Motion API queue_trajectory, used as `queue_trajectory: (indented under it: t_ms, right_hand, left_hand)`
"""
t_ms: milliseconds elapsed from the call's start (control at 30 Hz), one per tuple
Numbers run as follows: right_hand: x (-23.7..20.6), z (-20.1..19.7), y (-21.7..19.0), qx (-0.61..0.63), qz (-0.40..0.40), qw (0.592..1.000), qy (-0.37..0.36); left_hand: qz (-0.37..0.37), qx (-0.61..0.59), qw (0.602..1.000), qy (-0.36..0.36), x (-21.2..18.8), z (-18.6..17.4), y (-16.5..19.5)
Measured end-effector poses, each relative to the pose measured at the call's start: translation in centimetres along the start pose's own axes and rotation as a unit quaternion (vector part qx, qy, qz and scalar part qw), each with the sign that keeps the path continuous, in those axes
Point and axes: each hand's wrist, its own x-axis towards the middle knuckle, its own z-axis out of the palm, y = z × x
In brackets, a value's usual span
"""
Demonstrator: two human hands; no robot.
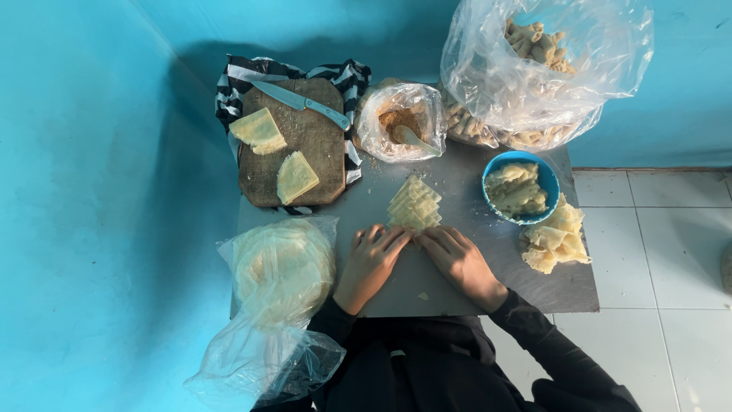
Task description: The person spoons a brown powder filling from a plastic-lined container onto folded dough pieces on a metal table, presses and arranges the filled pieces in a fan-shaped stack, and transfers finished pieces into a blue bowl and a large plastic bag. The person repeats this cycle for successive dough pieces throughout the clip.
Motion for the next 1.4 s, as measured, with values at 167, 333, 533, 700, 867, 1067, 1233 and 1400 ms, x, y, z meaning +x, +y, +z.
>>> queue_trajectory:
  t_ms: [167,333,533,700,867,1067,1233,1400]
  right_hand:
    - [-0.2,0.3,0.2,-0.009,-0.001,1.0,-0.007]
    - [-0.3,-0.2,0.0,-0.001,0.0,1.0,-0.005]
    - [-0.4,-1.1,0.8,-0.002,-0.084,0.995,-0.062]
    - [-0.3,-0.5,1.9,-0.046,-0.121,0.99,-0.056]
    - [0.2,0.7,2.7,0.087,-0.009,0.996,-0.013]
    - [1.3,2.3,3.6,0.205,0.168,0.964,0.004]
    - [1.7,2.6,4.1,0.215,0.206,0.955,0.007]
    - [1.5,2.2,3.5,0.165,0.108,0.98,0.031]
  left_hand:
    - [0.007,0.008,1.0,0.007,-0.3,0.3,-0.2]
    - [0.003,0.007,1.0,0.003,-0.4,0.8,-0.5]
    - [0.007,0.01,1.0,-0.009,-0.6,0.6,-0.5]
    - [0.003,-0.009,1.0,-0.006,-0.1,0.1,-0.6]
    - [-0.004,-0.036,0.999,-0.003,0.3,0.4,-0.6]
    - [-0.038,-0.045,0.998,0.023,1.4,1.0,-0.5]
    - [-0.069,-0.086,0.993,0.048,2.4,0.7,-0.3]
    - [-0.097,-0.115,0.988,0.023,2.5,0.2,0.1]
